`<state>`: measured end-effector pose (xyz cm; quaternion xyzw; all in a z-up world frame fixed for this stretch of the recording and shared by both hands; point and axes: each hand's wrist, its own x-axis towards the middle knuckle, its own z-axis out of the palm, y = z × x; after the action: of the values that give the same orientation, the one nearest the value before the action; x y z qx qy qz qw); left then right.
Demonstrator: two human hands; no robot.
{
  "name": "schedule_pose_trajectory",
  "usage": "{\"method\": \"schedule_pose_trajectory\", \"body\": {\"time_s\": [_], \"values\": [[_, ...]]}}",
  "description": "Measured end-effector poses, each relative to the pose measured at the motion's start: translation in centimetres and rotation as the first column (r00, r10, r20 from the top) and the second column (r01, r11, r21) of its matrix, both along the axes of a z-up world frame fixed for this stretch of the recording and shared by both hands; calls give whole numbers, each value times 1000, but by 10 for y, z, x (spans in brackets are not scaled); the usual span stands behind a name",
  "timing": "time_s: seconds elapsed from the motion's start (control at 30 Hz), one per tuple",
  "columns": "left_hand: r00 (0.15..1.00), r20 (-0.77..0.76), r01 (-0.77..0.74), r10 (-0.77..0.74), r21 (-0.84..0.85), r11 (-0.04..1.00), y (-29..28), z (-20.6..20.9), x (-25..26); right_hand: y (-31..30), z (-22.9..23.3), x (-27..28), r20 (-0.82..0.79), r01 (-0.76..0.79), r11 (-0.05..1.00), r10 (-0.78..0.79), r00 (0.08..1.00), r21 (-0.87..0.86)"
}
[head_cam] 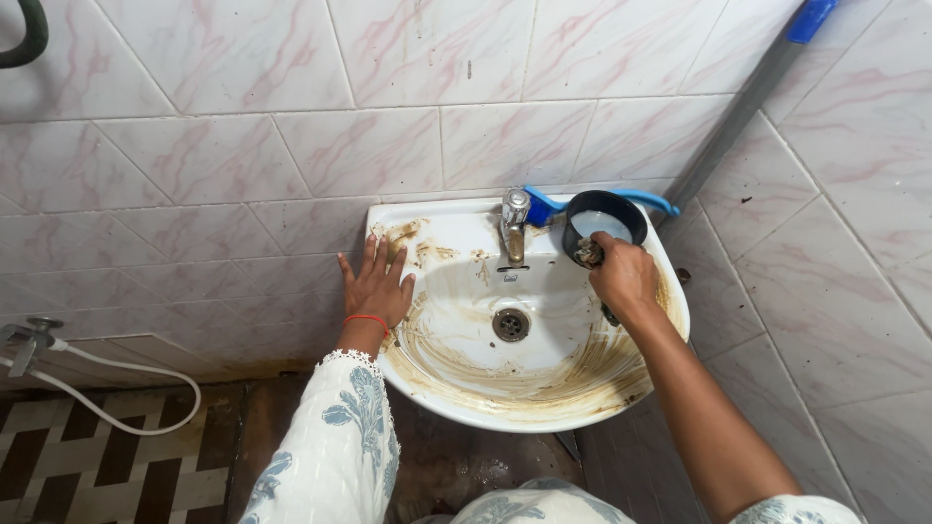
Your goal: The person scrubs a dirty white bathroom sink using a cloth and a small pot of water. They repeatedly dip the cloth into the water and wipe the sink basin and rim, gradually removing brown stains.
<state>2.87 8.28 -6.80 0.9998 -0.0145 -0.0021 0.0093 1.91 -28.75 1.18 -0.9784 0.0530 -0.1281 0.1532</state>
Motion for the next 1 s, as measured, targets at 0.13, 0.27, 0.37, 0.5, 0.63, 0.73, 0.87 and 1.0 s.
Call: {"method": "schedule_pose_trajectory", "body": {"time_s": [0.13,0.27,0.37,0.5,0.63,0.73,0.87,1.0], "values": [[1000,-16,-2,2,0,1000,-1,0,0,-3,24,-8,-32,-77,996,75,997,-51],[1000,-10,1,-1,-12,1000,0,1,-1,6,51,-23,16,-151,986,153,988,-73],[1000,-15,-1,0,-17,1000,0,3,-1,22,71,-34,75,-215,974,220,973,-74],[1000,-31,-4,3,-26,1000,-1,5,-2,58,88,-38,25,-280,960,280,960,0],[999,32,-8,11,-83,997,-2,9,-3,96,86,-38,163,-448,894,439,884,23],[998,68,-6,15,-128,992,-1,12,-5,126,69,-23,148,-512,859,505,850,3],[995,97,-4,21,-178,984,0,13,-5,153,42,2,56,-529,848,529,847,-12],[988,148,7,32,-258,966,3,9,-4,165,21,23,-17,-520,852,520,854,-64]]}}
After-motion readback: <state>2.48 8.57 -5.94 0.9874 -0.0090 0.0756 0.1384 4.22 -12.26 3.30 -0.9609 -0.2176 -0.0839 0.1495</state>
